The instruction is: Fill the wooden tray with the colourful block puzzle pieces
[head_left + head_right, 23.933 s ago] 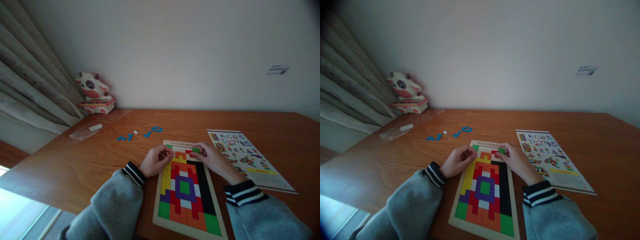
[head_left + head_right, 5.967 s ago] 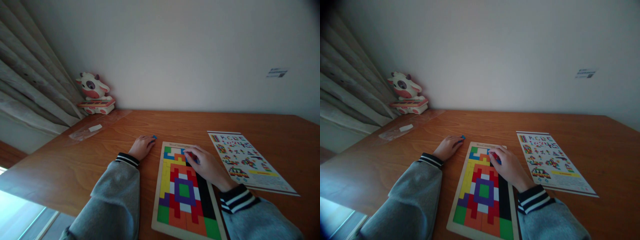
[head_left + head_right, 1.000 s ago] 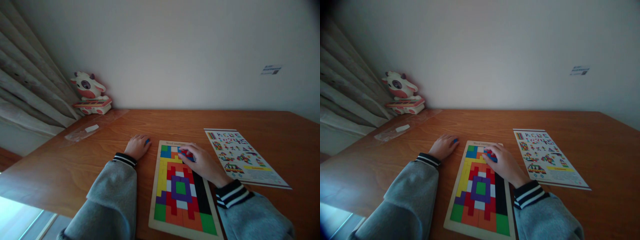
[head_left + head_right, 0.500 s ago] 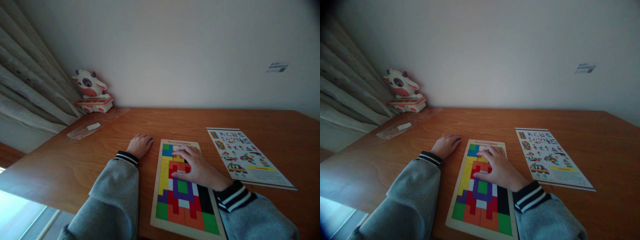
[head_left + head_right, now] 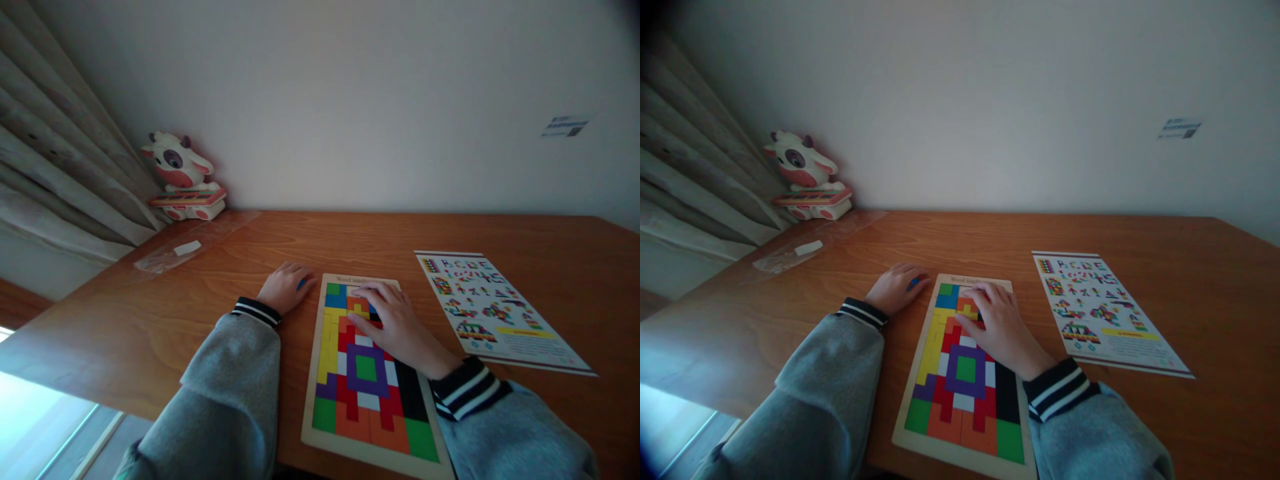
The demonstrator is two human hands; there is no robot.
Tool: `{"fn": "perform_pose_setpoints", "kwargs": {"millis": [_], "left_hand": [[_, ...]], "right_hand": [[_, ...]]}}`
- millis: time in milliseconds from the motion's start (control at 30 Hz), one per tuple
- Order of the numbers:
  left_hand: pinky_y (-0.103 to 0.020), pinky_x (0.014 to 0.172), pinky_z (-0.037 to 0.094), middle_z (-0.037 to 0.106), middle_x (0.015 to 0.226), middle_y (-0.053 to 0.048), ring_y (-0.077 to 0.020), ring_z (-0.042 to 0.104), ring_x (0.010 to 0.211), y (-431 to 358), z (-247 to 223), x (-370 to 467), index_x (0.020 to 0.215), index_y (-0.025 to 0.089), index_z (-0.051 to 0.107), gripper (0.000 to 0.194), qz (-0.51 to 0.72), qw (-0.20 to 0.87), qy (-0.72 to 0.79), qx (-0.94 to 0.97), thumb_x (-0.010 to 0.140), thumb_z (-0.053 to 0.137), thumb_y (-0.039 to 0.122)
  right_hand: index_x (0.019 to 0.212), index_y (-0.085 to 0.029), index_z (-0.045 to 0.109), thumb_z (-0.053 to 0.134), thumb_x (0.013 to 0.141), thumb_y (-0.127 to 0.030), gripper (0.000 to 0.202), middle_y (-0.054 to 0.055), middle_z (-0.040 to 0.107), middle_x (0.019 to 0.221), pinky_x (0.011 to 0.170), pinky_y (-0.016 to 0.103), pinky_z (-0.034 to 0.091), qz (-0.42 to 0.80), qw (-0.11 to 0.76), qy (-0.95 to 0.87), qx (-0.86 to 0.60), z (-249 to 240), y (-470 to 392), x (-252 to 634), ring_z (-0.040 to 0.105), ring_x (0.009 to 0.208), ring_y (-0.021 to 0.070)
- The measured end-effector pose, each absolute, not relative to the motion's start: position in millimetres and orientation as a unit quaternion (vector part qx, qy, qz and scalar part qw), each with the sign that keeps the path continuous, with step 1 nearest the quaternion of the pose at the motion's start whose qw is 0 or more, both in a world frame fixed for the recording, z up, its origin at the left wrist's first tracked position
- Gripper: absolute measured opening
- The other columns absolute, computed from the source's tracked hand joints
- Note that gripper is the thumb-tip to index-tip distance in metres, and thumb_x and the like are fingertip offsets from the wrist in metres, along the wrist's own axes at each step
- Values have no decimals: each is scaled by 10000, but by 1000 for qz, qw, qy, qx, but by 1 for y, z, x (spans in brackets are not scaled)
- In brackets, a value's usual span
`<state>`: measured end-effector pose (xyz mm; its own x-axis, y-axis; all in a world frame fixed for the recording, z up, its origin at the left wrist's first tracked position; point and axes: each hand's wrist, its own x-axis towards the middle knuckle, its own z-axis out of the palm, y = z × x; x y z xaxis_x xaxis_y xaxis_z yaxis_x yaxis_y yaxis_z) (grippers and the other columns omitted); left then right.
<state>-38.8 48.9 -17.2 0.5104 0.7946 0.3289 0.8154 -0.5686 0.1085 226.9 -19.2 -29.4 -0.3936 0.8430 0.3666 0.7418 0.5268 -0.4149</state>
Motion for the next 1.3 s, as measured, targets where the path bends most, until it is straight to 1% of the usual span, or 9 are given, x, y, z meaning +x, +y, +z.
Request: {"fn": "perform_pose_setpoints", "kwargs": {"millis": [133,267,433,600,733,833,1033,1200,1300], "left_hand": [[-402,1001,495,695,1187,-82,-242,634,1109,50,-16,-49,1125,206,679,293,-171,-9,-411,-896,960,543,406],[-382,1044,473,681,1237,-77,-221,617,1161,55,-20,-63,1174,197,664,297,-166,-31,-384,-908,973,530,370],[-372,1018,486,705,1178,-69,-209,636,1112,56,-21,-66,1159,195,666,265,-165,-29,-386,-907,991,496,310],[-380,1016,493,698,1190,-76,-214,636,1118,49,-16,-64,1174,208,665,271,-174,-41,-384,-906,971,527,322],[-397,1035,491,689,1222,-83,-210,629,1142,46,-19,-65,1183,205,668,280,-196,-41,-377,-904,977,508,306],[-421,1043,485,670,1257,-96,-229,615,1163,47,-23,-68,1201,193,662,304,-219,-19,-410,-885,963,536,334],[-373,958,541,731,1128,-61,-212,675,1036,46,-27,-70,1168,224,678,285,-231,-44,-454,-859,968,523,353],[-350,923,561,732,1089,-58,-203,686,1004,43,-29,-70,1169,218,666,286,-262,-66,-479,-835,933,580,354],[-338,883,580,731,1059,-60,-193,697,954,42,-28,-71,1155,213,665,295,-281,-84,-484,-825,912,607,370]], "right_hand": [[1206,-266,619,621,884,-502,400,102,610,1202,975,540,441,73,289,-815,-497,-34,-16,228,535,1159,315],[1188,-252,629,635,864,-519,419,107,624,1189,937,557,456,63,286,-805,-516,-36,-15,228,548,1138,332],[1242,-239,618,527,958,-414,346,98,636,1258,1031,521,437,74,317,-816,-478,-25,-16,227,560,1195,282],[1495,-240,404,424,1007,-444,529,76,394,1565,1190,520,269,129,233,-889,-373,-19,-29,222,334,1451,255],[1562,-210,248,408,1000,-494,649,100,265,1606,1211,584,154,141,157,-903,-373,-28,-41,216,253,1482,280],[1575,-204,186,421,992,-498,694,98,212,1618,1217,584,137,131,156,-904,-375,-33,-45,214,216,1492,282],[1566,-244,224,351,1033,-369,562,57,244,1613,1212,588,173,135,178,-899,-376,-32,-44,212,245,1483,270],[1570,-228,212,353,1032,-385,577,76,235,1615,1207,612,171,168,173,-896,-372,-26,-44,213,235,1487,283],[1569,-232,222,363,1032,-386,576,73,275,1612,1216,575,197,214,203,-881,-371,-21,-45,216,249,1486,263]]}}
